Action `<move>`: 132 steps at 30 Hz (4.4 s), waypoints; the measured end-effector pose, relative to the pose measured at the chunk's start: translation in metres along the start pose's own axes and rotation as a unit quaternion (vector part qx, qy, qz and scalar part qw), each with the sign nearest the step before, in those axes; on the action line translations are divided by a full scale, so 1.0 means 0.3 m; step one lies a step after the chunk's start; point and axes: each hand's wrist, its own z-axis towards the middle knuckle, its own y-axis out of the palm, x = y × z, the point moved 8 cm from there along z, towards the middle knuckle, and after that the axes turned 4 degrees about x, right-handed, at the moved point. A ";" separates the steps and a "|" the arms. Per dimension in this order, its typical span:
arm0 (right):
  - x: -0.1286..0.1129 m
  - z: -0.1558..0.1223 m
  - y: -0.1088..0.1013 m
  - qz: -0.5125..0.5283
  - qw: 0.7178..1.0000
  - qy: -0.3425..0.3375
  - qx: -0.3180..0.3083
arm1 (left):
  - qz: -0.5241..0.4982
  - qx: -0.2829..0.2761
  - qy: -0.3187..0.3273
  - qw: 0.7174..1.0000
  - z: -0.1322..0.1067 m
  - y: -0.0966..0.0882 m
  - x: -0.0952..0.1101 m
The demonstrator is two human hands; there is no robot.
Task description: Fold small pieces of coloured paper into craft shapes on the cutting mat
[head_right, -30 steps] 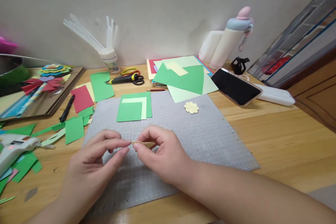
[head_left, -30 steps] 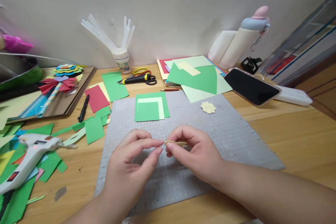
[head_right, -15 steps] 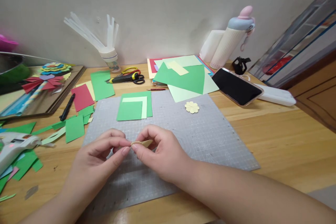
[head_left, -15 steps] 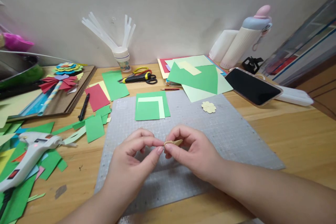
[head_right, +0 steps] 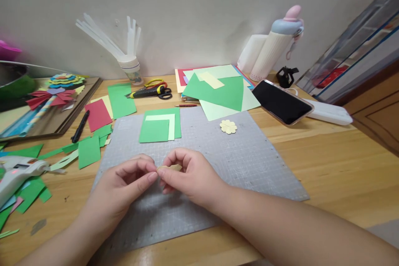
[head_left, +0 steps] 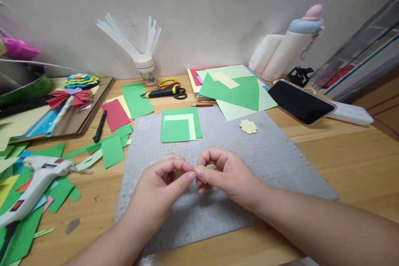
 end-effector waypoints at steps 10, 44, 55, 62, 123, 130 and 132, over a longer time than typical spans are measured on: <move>0.011 0.008 0.003 0.013 1.000 0.004 -0.011 | -0.082 0.014 -0.050 0.995 0.003 -0.013 -0.041; 0.006 0.003 -0.003 -0.026 1.000 0.006 0.004 | 0.035 0.052 -0.011 0.998 0.012 -0.030 -0.013; 0.008 0.001 0.001 -0.034 0.999 -0.001 -0.002 | 0.022 0.017 -0.032 0.999 0.002 -0.014 -0.015; 0.014 0.002 0.004 -0.002 1.000 0.010 -0.012 | -0.003 0.017 -0.028 0.999 0.003 -0.014 -0.014; -0.015 0.004 0.008 -0.025 0.999 -0.019 -0.037 | -0.113 -0.063 -0.088 0.988 -0.004 0.037 -0.030; -0.008 0.003 0.010 -0.013 0.999 -0.015 -0.049 | -0.159 -0.126 -0.103 0.974 -0.018 0.066 -0.020; -0.006 0.002 0.013 -0.013 0.998 -0.013 -0.054 | -0.171 -0.145 -0.100 0.969 -0.023 0.074 -0.017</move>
